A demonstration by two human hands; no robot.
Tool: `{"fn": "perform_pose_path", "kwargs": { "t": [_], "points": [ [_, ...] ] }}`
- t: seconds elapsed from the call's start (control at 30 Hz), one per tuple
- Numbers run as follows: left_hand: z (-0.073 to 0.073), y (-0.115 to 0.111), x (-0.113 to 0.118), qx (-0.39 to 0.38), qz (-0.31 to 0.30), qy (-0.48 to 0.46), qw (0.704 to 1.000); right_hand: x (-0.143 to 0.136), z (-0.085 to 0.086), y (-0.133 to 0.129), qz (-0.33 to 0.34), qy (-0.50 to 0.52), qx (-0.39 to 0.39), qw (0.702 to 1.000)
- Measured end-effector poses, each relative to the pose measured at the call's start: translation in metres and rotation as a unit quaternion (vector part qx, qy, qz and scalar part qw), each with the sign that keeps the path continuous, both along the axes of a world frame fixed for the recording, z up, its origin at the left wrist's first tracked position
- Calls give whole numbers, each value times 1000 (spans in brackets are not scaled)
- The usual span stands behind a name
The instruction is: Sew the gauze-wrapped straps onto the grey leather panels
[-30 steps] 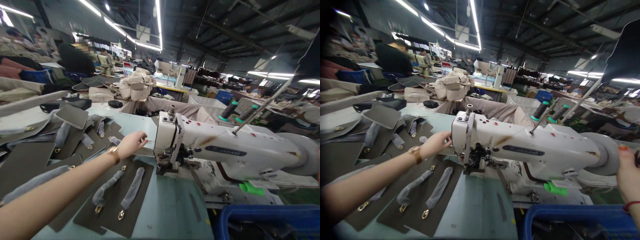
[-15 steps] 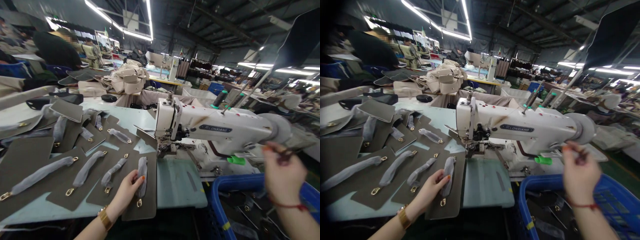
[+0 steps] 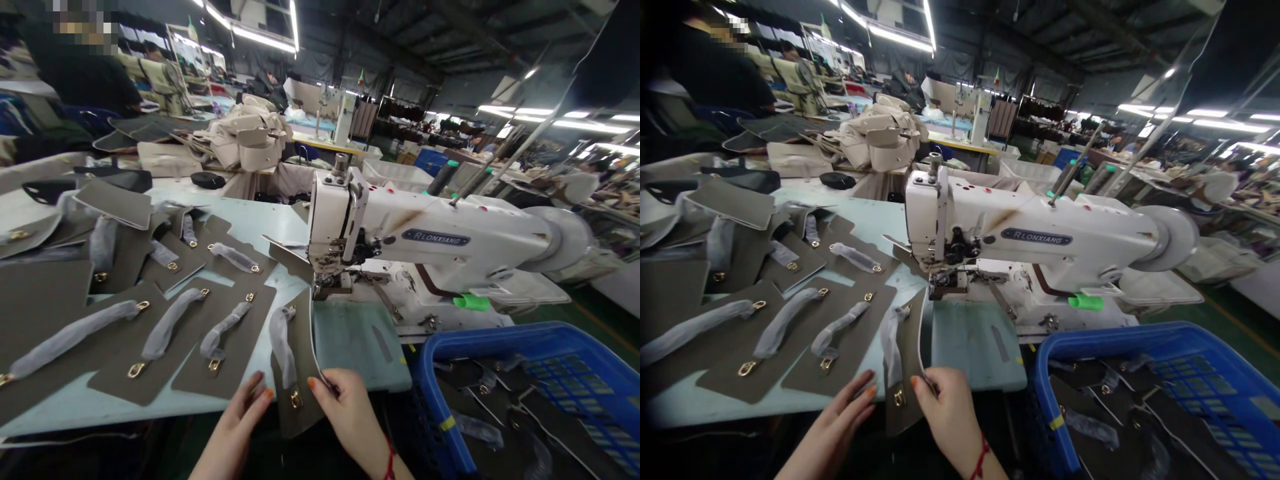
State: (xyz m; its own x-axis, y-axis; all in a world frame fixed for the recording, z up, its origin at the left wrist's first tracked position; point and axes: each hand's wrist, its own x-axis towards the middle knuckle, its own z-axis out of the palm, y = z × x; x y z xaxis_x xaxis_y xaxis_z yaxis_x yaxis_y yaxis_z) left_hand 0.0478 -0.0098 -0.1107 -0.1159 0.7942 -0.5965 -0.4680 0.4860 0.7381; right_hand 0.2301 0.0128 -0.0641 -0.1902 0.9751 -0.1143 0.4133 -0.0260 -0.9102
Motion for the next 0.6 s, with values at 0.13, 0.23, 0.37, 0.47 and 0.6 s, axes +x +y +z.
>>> {"fn": "perform_pose_path", "kwargs": {
  "t": [0.13,0.23,0.37,0.47,0.6],
  "points": [
    [12,-9,13,-55,-62,-153,985,-14,9,-4,70,54,-16,996],
    [23,-1,23,-70,-62,-182,979,-21,12,-7,68,157,-100,980],
    [35,9,26,-57,11,-201,978,-15,19,-5,19,223,-135,965],
    [46,14,21,-35,58,-203,977,-10,23,-3,-61,231,-123,963],
    [55,27,12,0,75,-150,986,-14,24,1,-28,203,-112,972]
  ]
}}
